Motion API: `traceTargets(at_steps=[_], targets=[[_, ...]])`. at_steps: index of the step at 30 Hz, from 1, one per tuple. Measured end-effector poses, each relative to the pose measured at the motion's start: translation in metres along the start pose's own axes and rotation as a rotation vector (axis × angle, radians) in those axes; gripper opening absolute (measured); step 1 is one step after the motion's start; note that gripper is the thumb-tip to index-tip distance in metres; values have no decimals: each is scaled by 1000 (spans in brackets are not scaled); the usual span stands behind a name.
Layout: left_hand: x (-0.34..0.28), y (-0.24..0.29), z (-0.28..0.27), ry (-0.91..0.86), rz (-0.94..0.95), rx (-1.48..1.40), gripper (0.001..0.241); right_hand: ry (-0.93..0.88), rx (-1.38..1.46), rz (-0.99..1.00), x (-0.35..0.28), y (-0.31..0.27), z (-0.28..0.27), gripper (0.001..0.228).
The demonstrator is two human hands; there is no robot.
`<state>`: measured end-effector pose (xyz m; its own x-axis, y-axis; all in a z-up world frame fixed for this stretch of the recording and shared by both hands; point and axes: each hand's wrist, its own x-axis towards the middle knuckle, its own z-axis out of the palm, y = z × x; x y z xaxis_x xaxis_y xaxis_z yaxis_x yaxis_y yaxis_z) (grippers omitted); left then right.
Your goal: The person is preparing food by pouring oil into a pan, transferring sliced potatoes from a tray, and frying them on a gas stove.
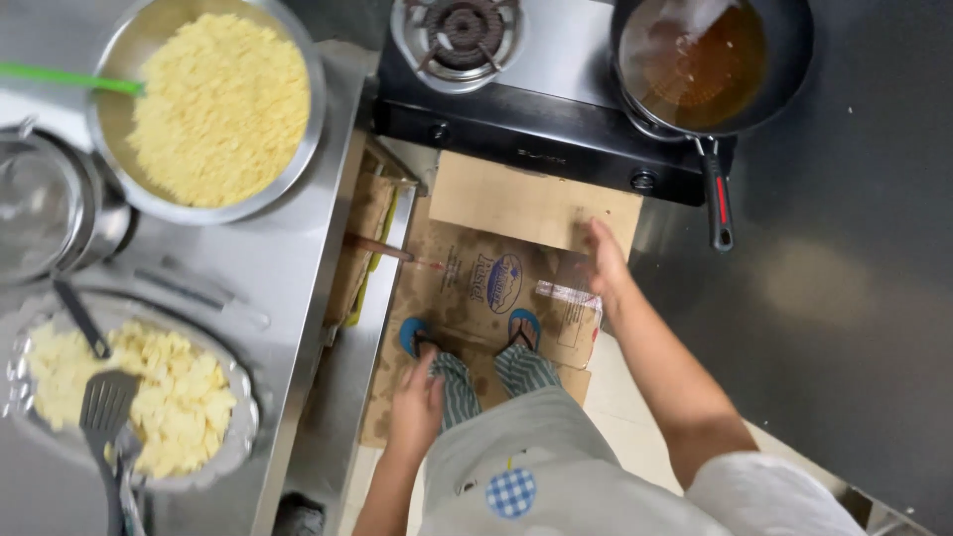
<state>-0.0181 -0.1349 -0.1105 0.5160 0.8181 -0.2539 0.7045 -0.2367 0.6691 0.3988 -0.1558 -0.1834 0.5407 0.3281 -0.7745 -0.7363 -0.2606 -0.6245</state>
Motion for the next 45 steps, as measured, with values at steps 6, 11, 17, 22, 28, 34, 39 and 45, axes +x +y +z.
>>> traceTargets(at_steps=[6,11,17,22,28,34,39,45], targets=[[66,159,-1,125,579,-177,43,-585,294,142,-142,8,77,66],[110,170,-20,183,810,-63,61,-1044,391,165,-235,-20,110,75],[123,105,-61,265,83,-316,55,-1233,138,-154,-294,-43,126,79],[78,121,-43,-223,20,-1786,87,-1089,-555,-1060,-278,6,155,78],[48,130,-157,-220,-84,-1540,90,-831,-816,-1245,-188,69,177,62],[56,109,-155,195,868,-200,61,-643,-13,-173,-272,65,239,59],[101,60,-171,236,906,-122,63,-633,384,108,-324,58,271,53],[114,53,-217,202,369,-537,52,-803,131,-105,-381,65,286,57]])
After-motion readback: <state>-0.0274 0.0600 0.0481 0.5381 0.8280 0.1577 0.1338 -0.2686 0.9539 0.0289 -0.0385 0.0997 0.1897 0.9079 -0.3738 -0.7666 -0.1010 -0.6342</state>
